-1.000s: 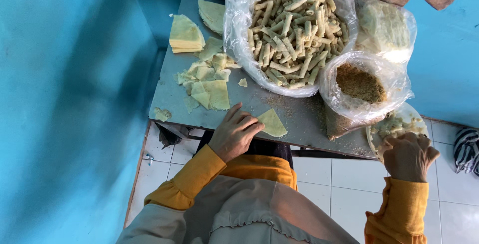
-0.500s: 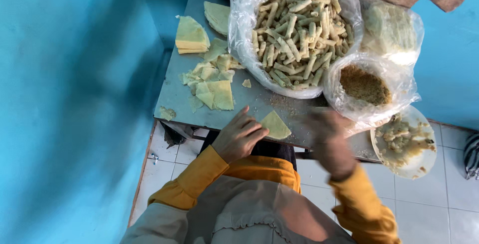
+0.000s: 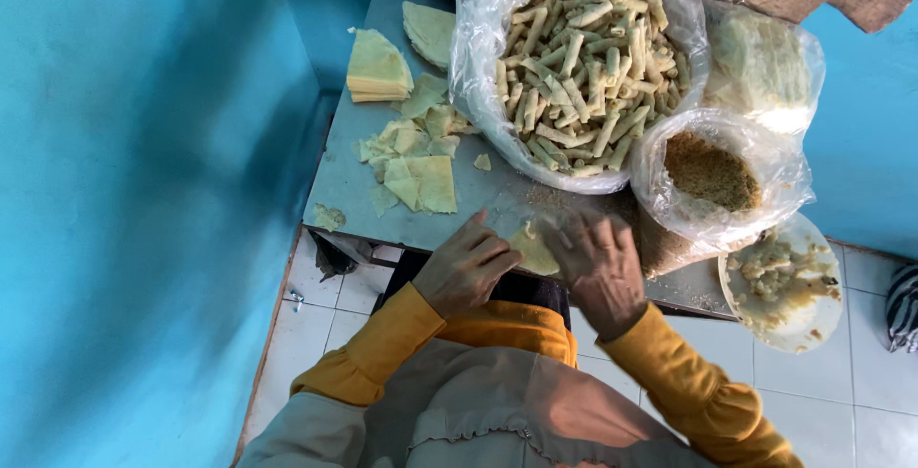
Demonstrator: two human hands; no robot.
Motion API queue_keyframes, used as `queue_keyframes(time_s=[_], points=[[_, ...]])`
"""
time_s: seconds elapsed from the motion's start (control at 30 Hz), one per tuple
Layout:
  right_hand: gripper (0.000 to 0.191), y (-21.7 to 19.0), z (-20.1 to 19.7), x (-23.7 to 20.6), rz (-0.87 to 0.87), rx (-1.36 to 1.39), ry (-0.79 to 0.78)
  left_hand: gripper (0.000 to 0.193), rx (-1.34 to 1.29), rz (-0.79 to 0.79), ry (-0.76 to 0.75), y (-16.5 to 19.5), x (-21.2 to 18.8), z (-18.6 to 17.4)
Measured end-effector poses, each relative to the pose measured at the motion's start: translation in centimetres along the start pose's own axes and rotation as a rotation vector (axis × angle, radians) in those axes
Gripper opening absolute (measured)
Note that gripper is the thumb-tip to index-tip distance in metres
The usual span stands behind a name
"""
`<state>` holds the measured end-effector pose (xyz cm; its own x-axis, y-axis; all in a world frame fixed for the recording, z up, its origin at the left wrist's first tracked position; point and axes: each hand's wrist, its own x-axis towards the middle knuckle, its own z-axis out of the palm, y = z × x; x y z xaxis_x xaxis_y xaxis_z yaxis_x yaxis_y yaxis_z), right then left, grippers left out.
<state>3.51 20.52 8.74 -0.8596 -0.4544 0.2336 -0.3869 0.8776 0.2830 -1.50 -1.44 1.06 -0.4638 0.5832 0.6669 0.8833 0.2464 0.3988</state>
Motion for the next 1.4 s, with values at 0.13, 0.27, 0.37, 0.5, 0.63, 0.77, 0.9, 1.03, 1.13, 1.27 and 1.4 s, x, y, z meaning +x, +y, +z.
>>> queue_keyframes(time_s=[0.13, 0.27, 0.37, 0.5, 0.63, 0.77, 0.9, 1.03, 1.13, 1.27, 1.4], points=[[0.052, -0.8, -0.7, -1.2, 0.045, 0.074, 0.002, 0.029, -0.006, -0.004, 0.002, 0.0, 0.0, 0.0], [0.038, 2.4, -2.6, -2.3, 0.092, 0.206, 0.096, 0.024, -0.002, 0.009, 0.017, 0.1, 0.2, 0.2], [0.036, 8.4, -5.0, -2.9, 0.248, 0.334, 0.192, 0.020, -0.011, -0.032, 0.020, 0.2, 0.3, 0.2], [0.019, 13.9, -6.1, -1.8, 0.490, 0.482, 0.148, 0.021, 0.010, -0.021, 0.019, 0.5, 0.6, 0.0], [0.031, 16.0, -4.8, 0.3, 0.585, 0.784, -0.160, 0.019, 0.005, -0.029, 0.044, 0.7, 0.7, -0.1], [0.047, 17.7, -2.0, 1.8, 0.481, 0.658, -0.382, 0.017, -0.012, -0.028, 0.039, 0.8, 0.8, -0.2], [0.044, 18.8, 0.6, 1.8, 0.477, 0.633, -0.380, 0.015, -0.046, -0.027, 0.044, 0.7, 0.9, -0.4], [0.042, 17.8, 0.8, 1.4, 0.473, 0.331, -0.322, 0.014, -0.060, -0.023, 0.057, 0.6, 0.7, -0.5], [0.038, 16.9, -1.8, 0.9, 0.502, 0.353, -0.133, 0.016, -0.044, 0.001, 0.056, 0.4, 0.4, -0.4], [0.036, 15.4, -5.5, 0.7, 0.418, 0.690, 0.041, 0.019, -0.045, 0.011, 0.048, 0.1, 0.1, -0.1], [0.013, 7.6, -1.9, 2.7, -0.233, 0.588, 0.299, 0.021, -0.043, -0.005, 0.049, 0.0, -0.1, 0.0]])
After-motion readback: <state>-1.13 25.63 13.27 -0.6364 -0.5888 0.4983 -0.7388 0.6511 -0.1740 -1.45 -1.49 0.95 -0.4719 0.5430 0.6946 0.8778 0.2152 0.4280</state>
